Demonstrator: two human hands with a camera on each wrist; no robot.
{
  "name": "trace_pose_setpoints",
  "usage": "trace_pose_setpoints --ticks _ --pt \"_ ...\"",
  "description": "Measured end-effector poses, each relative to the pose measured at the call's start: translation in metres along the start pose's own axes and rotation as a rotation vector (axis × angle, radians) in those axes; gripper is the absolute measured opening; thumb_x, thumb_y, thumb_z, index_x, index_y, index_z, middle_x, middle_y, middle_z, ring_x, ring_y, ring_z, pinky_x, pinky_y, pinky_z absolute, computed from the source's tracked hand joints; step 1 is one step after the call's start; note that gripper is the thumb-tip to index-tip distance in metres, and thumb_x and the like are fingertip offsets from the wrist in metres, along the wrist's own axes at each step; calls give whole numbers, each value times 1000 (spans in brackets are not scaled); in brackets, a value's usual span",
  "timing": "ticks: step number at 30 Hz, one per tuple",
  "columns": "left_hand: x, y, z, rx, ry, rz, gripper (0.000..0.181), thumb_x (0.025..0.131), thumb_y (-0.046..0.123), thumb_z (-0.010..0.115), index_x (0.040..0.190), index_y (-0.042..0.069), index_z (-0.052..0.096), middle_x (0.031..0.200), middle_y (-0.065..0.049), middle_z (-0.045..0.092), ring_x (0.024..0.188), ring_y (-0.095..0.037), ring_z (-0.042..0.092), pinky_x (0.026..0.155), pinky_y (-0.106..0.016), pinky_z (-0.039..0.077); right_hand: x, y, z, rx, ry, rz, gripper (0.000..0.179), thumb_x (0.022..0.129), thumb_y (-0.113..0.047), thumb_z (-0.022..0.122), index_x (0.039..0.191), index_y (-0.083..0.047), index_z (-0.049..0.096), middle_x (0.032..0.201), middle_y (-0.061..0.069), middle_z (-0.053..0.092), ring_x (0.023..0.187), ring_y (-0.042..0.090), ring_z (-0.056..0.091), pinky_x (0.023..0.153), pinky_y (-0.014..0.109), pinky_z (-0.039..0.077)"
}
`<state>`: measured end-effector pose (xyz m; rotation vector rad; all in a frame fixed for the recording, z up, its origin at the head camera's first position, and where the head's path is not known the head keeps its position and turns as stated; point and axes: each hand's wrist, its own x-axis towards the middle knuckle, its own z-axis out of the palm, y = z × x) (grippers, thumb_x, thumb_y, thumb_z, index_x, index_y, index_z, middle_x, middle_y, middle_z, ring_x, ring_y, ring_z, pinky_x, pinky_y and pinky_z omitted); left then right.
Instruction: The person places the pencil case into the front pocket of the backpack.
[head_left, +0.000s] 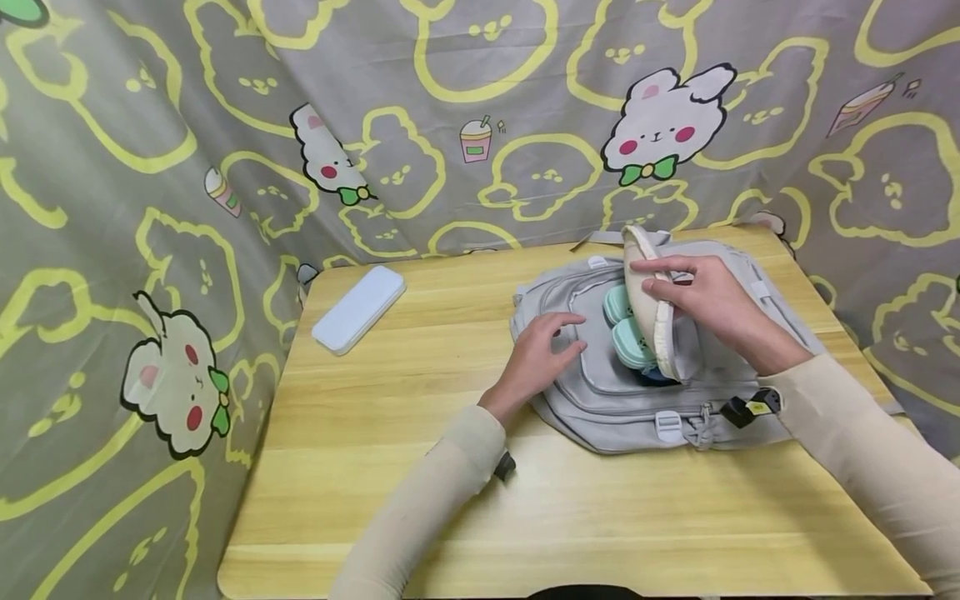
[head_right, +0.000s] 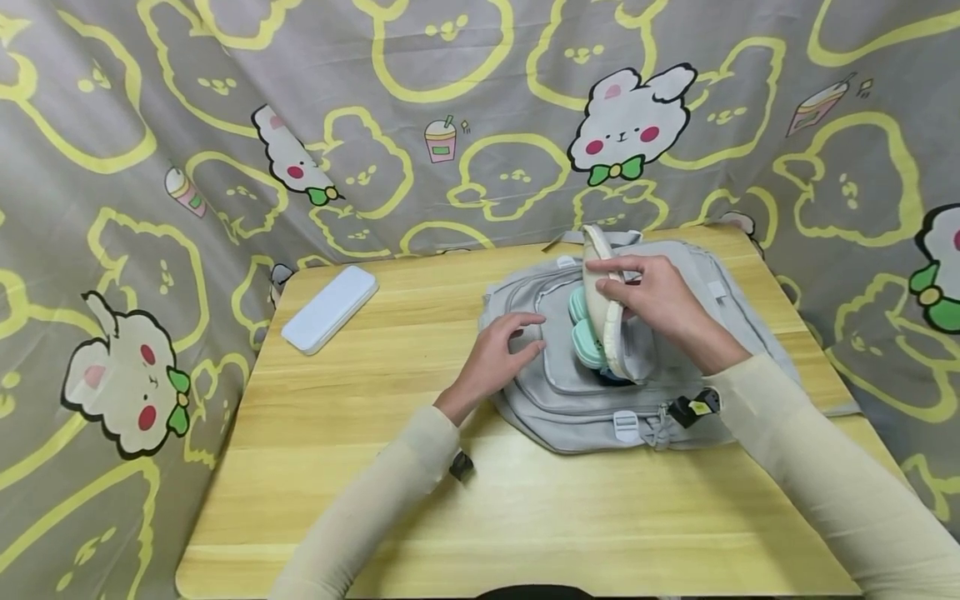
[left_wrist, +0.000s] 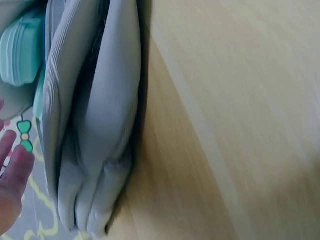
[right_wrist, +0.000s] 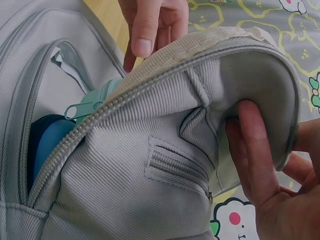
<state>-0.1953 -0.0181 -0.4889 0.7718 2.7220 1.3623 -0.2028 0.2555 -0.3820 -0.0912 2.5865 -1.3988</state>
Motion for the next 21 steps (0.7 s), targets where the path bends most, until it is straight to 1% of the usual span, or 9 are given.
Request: trace_pose_setpoints --ticks 3,5,9,13,18,21 --pt "-1 -6 -8 16 15 6 38 104 21 75 141 12 71 145 -4 71 139 -24 62 119 -39 49 1 0 -1 0 -1 3 50 109 -33 68 155 -15 63 172 14 44 107 -7 57 75 19 56" --pt "-4 -11 -13 22 23 -4 37 104 21 75 140 12 71 145 -5 71 140 -24 61 121 -41 47 1 0 -1 -2 -3 5 50 109 -33 68 155 -15 62 172 14 44 109 -6 56 76 18 56" --pt "-8 -21 -20 36 36 -22 37 103 21 76 139 11 72 144 -6 72 140 -26 60 123 -42 46 2 0 0 -6 -4 5 50 109 -33 69 155 -15 63 172 13 44 108 -7 56 76 18 55" --pt "-13 -32 -26 49 40 -45 37 103 21 76 139 12 72 144 -6 71 140 -27 60 123 -44 45 2 1 0 -10 -1 2 50 109 -33 69 155 -14 63 171 14 45 103 -8 58 75 19 55" --pt "-17 -40 -32 62 39 -82 37 103 22 77 139 13 72 147 -6 70 141 -28 59 124 -46 45 0 1 0 -5 -2 -1 51 108 -34 70 155 -15 63 172 14 44 107 -10 57 77 17 56" --pt "-18 -44 -37 63 46 -97 37 104 23 76 139 13 71 148 -7 69 142 -29 58 125 -47 44 -1 0 -1 -9 -3 3 51 109 -37 69 155 -16 63 172 12 44 108 -8 57 78 19 55"
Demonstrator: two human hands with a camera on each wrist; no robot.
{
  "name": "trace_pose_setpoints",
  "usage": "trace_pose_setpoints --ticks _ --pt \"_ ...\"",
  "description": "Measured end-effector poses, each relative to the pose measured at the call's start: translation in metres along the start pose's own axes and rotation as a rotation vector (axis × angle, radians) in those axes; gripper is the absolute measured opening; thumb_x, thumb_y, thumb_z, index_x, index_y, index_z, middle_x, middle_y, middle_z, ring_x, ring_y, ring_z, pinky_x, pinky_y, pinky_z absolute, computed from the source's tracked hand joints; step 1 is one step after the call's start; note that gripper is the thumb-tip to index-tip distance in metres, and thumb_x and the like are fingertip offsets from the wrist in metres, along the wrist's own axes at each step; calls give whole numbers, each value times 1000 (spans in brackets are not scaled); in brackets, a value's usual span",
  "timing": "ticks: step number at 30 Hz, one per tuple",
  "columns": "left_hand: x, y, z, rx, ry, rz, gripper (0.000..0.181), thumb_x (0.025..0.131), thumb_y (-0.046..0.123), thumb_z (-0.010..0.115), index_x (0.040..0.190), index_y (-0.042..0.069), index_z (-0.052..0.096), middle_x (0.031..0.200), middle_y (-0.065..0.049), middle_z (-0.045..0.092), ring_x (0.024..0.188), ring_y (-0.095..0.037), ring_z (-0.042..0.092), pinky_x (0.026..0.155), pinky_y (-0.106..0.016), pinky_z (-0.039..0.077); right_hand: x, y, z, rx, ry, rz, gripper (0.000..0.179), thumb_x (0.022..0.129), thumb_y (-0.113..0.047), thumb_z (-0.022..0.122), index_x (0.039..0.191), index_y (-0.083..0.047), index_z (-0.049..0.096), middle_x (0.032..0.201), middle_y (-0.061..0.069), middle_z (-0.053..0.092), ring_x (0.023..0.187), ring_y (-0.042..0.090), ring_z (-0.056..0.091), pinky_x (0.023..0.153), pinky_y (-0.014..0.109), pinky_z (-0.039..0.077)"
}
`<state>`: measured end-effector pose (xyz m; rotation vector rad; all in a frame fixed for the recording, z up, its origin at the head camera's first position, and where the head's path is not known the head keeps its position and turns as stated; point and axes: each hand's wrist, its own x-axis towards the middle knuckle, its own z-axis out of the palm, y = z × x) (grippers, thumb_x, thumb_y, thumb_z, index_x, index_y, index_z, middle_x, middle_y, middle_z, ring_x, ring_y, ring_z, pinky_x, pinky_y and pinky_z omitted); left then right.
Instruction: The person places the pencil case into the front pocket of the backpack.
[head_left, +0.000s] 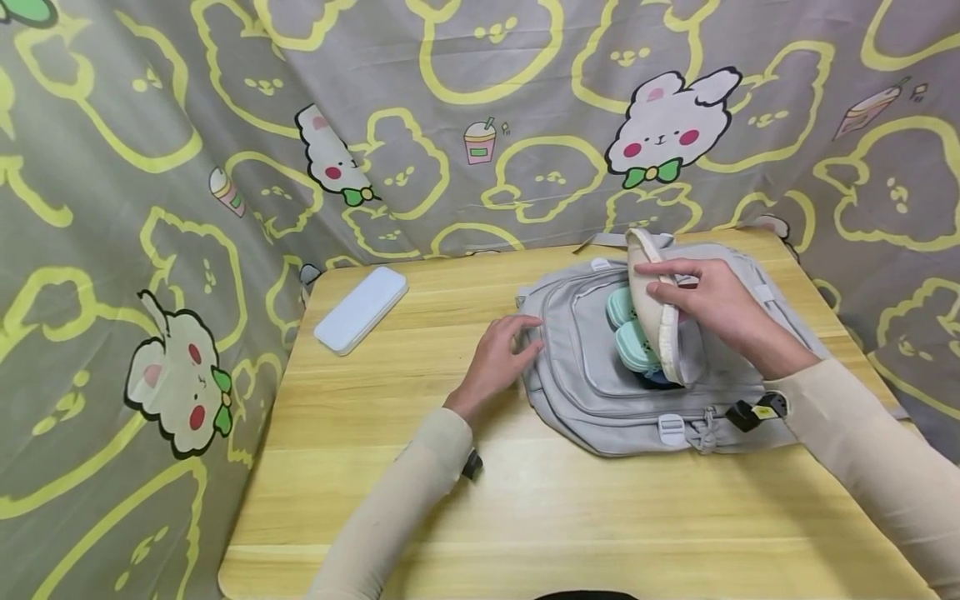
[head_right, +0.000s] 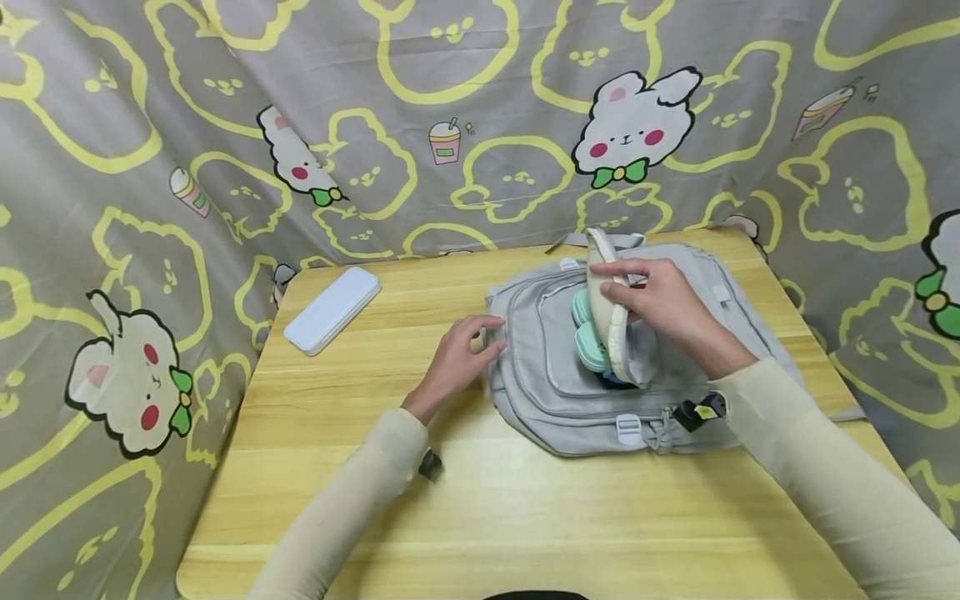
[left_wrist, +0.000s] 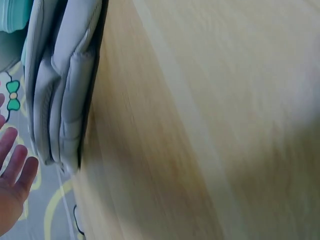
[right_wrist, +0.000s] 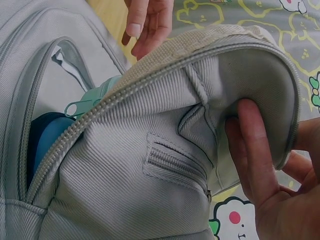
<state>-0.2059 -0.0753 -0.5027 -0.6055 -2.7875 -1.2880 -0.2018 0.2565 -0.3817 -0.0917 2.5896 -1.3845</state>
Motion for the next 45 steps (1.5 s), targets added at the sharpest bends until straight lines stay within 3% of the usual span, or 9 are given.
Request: trace_pose_setpoints --ticks 14,21,32,45 --pt "-2 -23 -20 48 24 -35 41 103 23 77 142 14 70 150 -6 68 144 -29 56 125 -49 43 -1 -1 -4 -12 -1 -3 52 109 -35 69 155 -14 62 171 15 44 97 -8 61 75 20 56" --pt "-4 -37 -36 96 37 -70 39 104 23 76 141 14 70 149 -7 68 144 -29 55 125 -48 43 -1 -2 -5 -28 2 1 50 109 -37 69 154 -16 64 172 12 44 108 -5 57 76 21 55" --pt "-12 -58 -56 151 49 -127 42 105 28 75 143 14 68 154 -8 64 147 -32 52 127 -51 42 0 1 -5 -31 3 -5 51 108 -35 69 155 -14 63 171 15 44 102 -8 58 75 21 54" --pt "-22 -74 -78 154 72 -188 44 105 28 75 145 13 68 158 -11 59 150 -35 47 125 -57 42 -1 3 -5 -41 7 -11 50 109 -35 69 154 -15 64 171 14 45 103 -7 58 74 22 55"
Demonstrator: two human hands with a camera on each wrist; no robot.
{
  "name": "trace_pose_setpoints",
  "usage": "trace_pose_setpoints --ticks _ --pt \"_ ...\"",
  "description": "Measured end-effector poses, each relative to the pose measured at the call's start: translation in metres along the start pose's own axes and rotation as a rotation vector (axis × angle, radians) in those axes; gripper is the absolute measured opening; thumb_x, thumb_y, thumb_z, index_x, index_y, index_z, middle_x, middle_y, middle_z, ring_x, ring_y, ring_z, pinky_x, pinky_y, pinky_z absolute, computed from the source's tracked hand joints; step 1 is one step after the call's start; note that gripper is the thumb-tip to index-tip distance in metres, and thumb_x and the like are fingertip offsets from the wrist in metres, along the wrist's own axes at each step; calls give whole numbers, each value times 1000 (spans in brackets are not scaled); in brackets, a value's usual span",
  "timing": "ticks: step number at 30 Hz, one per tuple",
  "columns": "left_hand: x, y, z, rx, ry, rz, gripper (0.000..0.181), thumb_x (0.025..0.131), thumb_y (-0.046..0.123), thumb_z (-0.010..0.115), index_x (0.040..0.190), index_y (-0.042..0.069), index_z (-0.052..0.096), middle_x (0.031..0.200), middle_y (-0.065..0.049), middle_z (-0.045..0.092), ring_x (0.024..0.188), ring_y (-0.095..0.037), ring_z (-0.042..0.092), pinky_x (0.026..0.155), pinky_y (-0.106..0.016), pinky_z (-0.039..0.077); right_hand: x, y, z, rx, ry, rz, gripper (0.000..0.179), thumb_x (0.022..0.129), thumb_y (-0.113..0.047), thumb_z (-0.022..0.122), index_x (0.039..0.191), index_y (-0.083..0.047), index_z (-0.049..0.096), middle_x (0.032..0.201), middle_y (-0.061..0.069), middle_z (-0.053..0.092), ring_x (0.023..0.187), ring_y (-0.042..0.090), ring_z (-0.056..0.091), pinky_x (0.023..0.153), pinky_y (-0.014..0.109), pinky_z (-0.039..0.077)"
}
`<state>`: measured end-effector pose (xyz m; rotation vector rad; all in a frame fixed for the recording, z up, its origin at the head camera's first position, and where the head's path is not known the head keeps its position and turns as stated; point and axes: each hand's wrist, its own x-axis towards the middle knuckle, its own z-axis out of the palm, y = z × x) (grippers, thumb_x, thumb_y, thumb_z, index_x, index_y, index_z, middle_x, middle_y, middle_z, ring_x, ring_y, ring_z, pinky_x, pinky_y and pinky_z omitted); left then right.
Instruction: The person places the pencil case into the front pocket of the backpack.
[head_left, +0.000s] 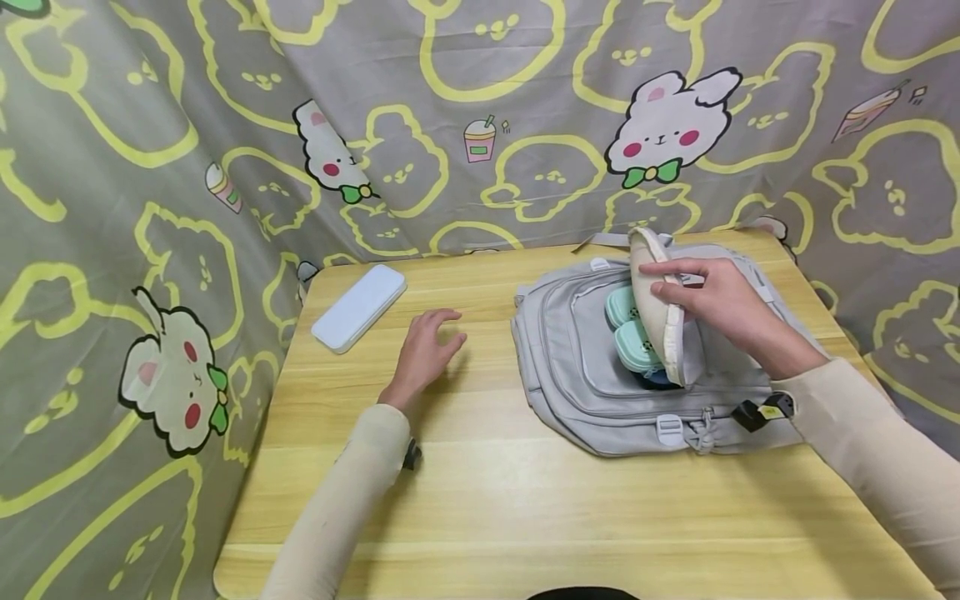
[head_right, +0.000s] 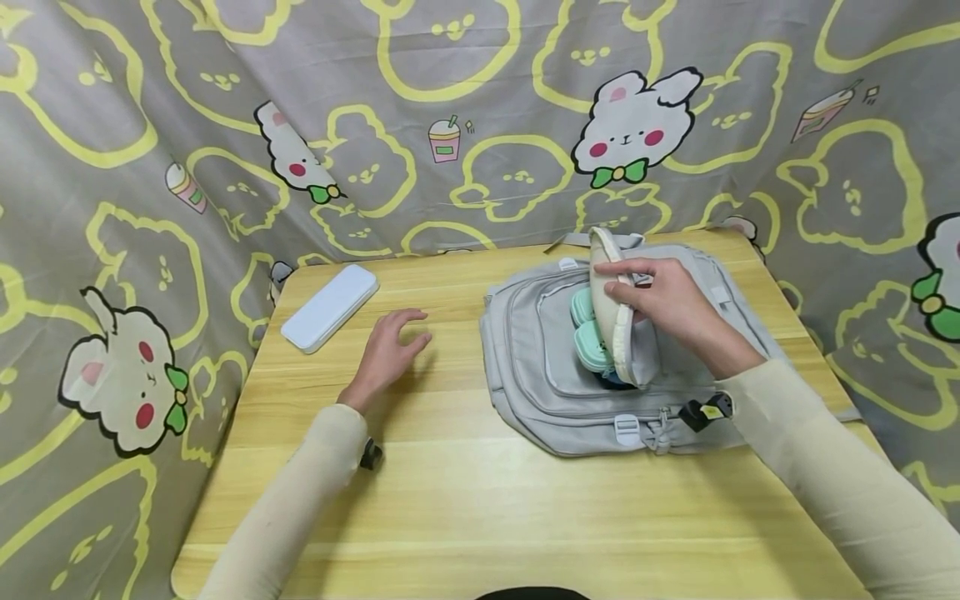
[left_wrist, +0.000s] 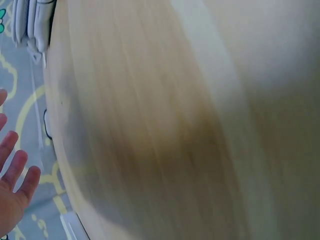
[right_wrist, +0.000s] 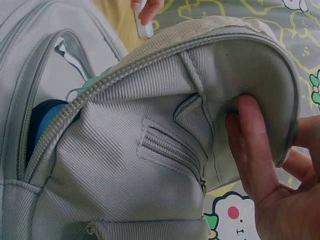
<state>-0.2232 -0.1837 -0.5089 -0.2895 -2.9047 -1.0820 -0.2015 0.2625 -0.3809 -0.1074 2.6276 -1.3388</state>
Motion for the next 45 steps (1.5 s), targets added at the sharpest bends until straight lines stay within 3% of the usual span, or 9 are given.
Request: trace_pose_setpoints --ticks 11,28,35,45 --pt "-3 -19 -24 6 39 -44 45 105 29 74 146 12 67 157 -14 58 148 -37 46 122 -60 42 0 -1 -1 -14 0 -7 49 109 -33 69 153 -14 64 170 14 46 120 2 52 75 20 55" --pt "-2 -47 -50 64 82 -46 45 104 26 75 144 6 66 155 -19 59 146 -44 46 122 -61 39 -3 -4 -4 -14 24 2 53 106 -44 72 150 -15 68 165 11 52 100 -3 61 74 23 56" --pt "-4 -58 -59 74 98 -59 46 103 23 75 143 3 66 156 -23 56 149 -47 42 126 -60 34 -3 -4 -4 -12 25 9 55 105 -47 72 150 -16 68 167 10 50 109 0 57 76 22 55" --pt "-5 -74 -70 112 121 -87 45 103 20 74 144 2 66 160 -23 54 151 -48 39 127 -62 30 -2 -2 -3 -19 27 -2 52 106 -42 72 150 -16 68 167 10 51 111 1 55 74 22 55"
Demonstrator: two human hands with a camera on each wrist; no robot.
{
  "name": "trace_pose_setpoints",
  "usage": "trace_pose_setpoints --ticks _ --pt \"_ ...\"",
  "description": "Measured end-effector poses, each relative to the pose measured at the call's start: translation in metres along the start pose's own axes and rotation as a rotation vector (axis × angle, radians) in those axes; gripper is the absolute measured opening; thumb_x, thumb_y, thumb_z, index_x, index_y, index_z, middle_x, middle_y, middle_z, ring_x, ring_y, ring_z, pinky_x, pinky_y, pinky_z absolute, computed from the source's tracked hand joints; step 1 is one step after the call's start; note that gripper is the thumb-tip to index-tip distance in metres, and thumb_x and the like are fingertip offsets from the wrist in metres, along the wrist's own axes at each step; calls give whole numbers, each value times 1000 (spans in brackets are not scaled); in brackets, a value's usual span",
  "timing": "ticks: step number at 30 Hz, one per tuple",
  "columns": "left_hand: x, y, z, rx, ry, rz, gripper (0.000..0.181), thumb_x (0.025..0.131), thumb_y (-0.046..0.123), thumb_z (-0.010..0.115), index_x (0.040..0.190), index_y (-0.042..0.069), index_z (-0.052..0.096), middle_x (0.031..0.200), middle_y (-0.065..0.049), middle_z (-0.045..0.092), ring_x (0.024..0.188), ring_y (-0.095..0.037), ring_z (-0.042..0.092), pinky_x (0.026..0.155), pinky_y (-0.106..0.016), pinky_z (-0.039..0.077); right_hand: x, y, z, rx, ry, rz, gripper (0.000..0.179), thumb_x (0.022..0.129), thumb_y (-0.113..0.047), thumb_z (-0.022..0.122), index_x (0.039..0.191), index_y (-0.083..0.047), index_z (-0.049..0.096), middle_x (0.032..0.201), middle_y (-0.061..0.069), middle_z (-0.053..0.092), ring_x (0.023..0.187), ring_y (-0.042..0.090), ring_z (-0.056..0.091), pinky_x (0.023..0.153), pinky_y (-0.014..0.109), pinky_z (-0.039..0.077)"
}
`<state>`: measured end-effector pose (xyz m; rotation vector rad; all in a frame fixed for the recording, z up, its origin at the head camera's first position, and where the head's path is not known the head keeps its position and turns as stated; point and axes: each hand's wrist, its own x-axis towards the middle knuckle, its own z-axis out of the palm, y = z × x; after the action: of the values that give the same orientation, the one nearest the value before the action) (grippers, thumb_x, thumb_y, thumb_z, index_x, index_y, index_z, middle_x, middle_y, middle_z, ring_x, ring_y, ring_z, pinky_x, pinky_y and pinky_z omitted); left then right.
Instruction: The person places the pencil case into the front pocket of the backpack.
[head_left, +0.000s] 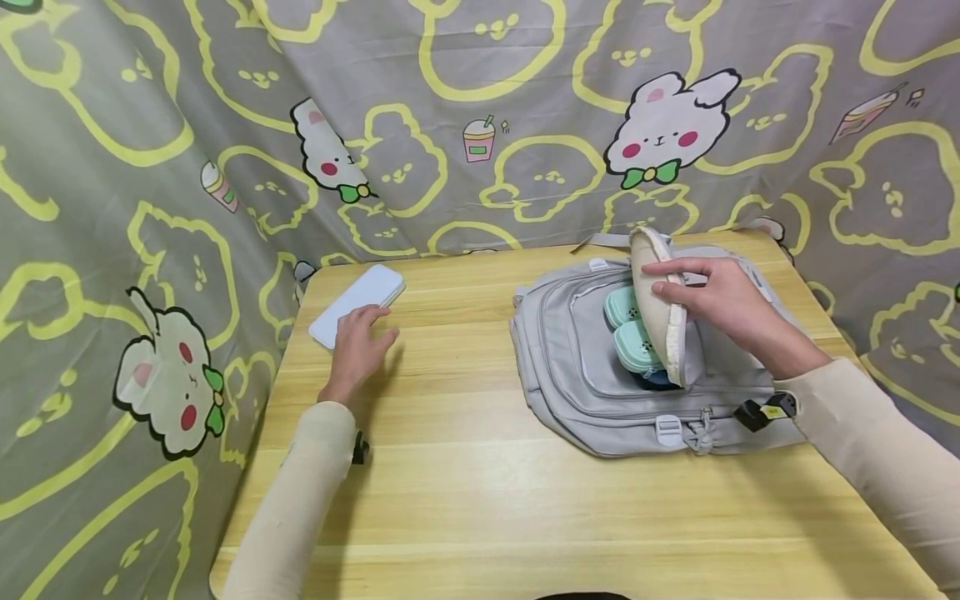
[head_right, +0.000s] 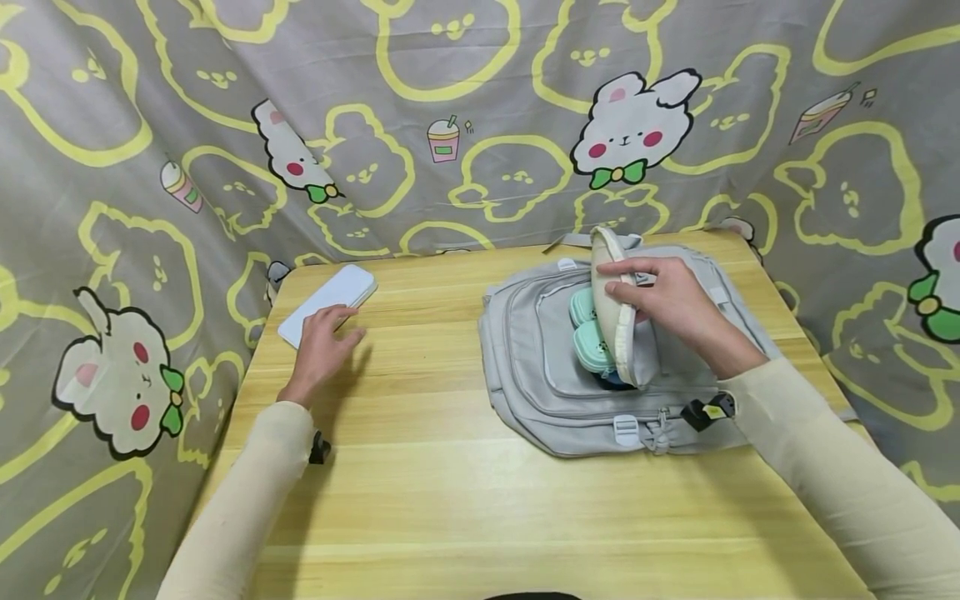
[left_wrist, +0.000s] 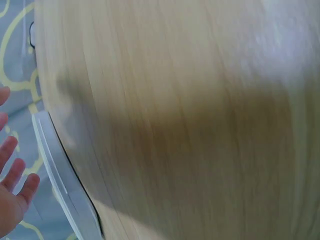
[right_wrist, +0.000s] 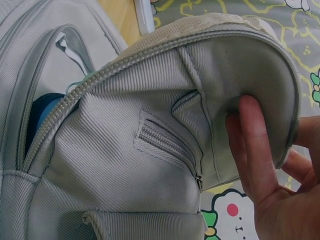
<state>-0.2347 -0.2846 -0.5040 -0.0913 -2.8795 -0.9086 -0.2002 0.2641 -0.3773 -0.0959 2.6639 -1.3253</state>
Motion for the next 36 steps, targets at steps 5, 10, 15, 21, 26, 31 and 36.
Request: trace_pose_setpoints --ticks 5,10,15,21,26,31,36 --pt "1 -7 -4 19 9 -19 47 103 22 74 144 1 66 163 -25 49 153 -50 36 128 -65 28 0 1 0 5 3 -8 51 107 -39 72 150 -14 67 167 11 50 113 1 56 74 21 55" --pt "2 -12 -7 43 25 -32 46 103 22 74 143 2 67 165 -26 47 153 -51 34 128 -67 25 -1 1 -1 11 -7 7 52 107 -43 71 151 -15 67 170 11 47 126 9 50 75 21 55" --pt "3 -16 -11 66 37 -36 45 103 20 74 143 1 66 165 -28 46 154 -52 32 127 -70 25 -1 1 -1 13 -7 9 52 107 -43 71 151 -16 67 169 10 48 123 8 52 76 22 55" --pt "2 -24 -16 80 51 -58 47 103 22 74 143 1 65 165 -29 45 154 -53 31 127 -70 24 -1 1 -1 6 -3 12 53 106 -45 71 150 -17 68 168 9 50 118 2 56 76 23 56" --pt "2 -30 -19 82 59 -75 47 102 22 75 143 2 65 164 -28 45 153 -53 32 126 -68 26 -2 0 0 14 -14 18 52 107 -44 71 151 -17 67 170 8 48 135 11 48 78 21 55" --pt "5 -31 -24 84 59 -106 49 101 22 75 145 2 64 165 -28 43 154 -53 31 124 -70 27 -2 1 0 5 -10 22 51 107 -44 71 151 -19 68 169 8 49 128 8 52 77 21 55" --pt "7 -34 -27 97 57 -135 52 102 25 74 147 3 62 168 -28 39 155 -53 29 124 -69 27 0 3 0 9 2 7 50 107 -38 72 151 -15 67 167 11 50 105 -9 60 76 20 55"
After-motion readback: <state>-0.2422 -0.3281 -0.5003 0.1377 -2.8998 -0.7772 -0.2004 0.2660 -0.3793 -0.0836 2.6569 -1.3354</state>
